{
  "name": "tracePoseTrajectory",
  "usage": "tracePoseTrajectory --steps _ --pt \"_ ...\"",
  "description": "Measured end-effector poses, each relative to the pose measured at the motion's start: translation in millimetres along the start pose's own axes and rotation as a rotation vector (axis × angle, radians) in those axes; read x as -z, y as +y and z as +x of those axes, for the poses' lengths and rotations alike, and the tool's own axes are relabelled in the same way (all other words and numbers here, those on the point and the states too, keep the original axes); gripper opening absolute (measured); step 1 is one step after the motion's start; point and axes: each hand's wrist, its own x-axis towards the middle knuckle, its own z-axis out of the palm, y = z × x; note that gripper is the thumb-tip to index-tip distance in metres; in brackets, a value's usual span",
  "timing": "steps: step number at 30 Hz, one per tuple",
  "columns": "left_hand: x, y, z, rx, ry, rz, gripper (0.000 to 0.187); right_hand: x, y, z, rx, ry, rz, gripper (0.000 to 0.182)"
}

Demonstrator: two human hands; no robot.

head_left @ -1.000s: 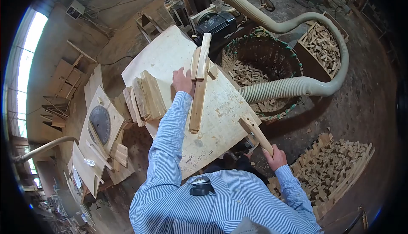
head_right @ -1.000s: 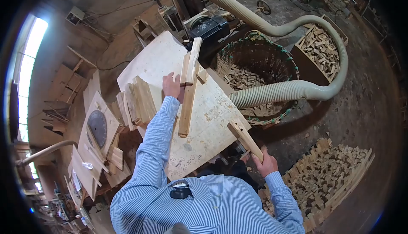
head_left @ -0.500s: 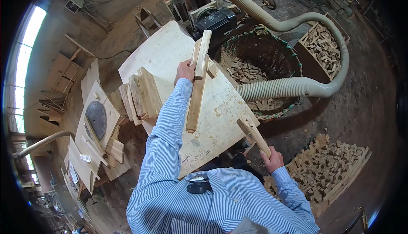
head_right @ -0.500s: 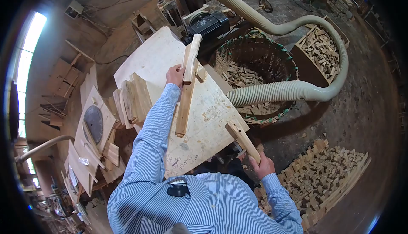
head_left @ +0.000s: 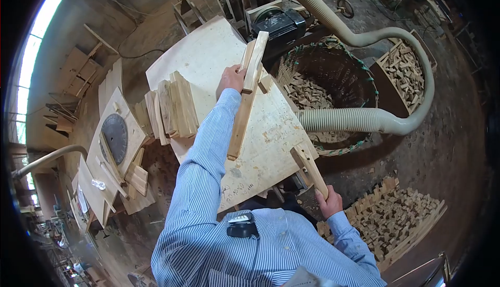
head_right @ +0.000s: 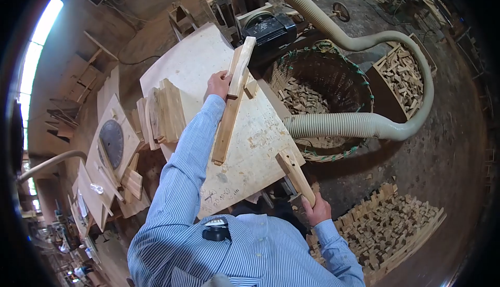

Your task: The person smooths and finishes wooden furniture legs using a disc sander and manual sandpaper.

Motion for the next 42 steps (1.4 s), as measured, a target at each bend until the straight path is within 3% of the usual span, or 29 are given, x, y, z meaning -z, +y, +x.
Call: tracePoseTrajectory --steps 5,8,15,21,30,38,40,42 --pt "-9.7 -9.2 7.7 -0.029 0.045 0.054 0.044 -12.2 16.2 8.3 0.039 0.017 -0.013 0.045" --pt "-14.6 -15.2 10.3 -0.079 0.106 -0.037 0.040 -19.1 20.4 11.6 0.109 0.076 -0.047 0.033" --pt "-16.1 -18.5 16.3 -0.093 0.117 0.052 0.042 -21.8 16.9 16.9 0.130 0.097 -0.013 0.044" --pt "-32.0 -32.9 32.5 -0.221 0.257 0.088 0.041 -20.6 18.9 18.9 0.141 0.097 0.007 0.045" --pt "-29.5 -36.1 28.9 -0.209 0.202 0.055 0.039 -12.3 14.5 12.3 0.108 0.084 0.014 0.045" --pt "-7.4 -10.6 2.9 -0.062 0.115 0.025 0.044 4.2 -5.8 1.4 0.059 0.049 -0.001 0.044" --pt "-11.4 -14.5 8.9 -0.051 0.021 -0.219 0.042 7.8 -11.9 -2.6 0.040 0.032 -0.003 0.044" --pt "-6.1 -11.2 7.7 0.015 0.001 -0.251 0.040 12.9 -18.9 -4.6 0.030 0.039 -0.003 0.045"
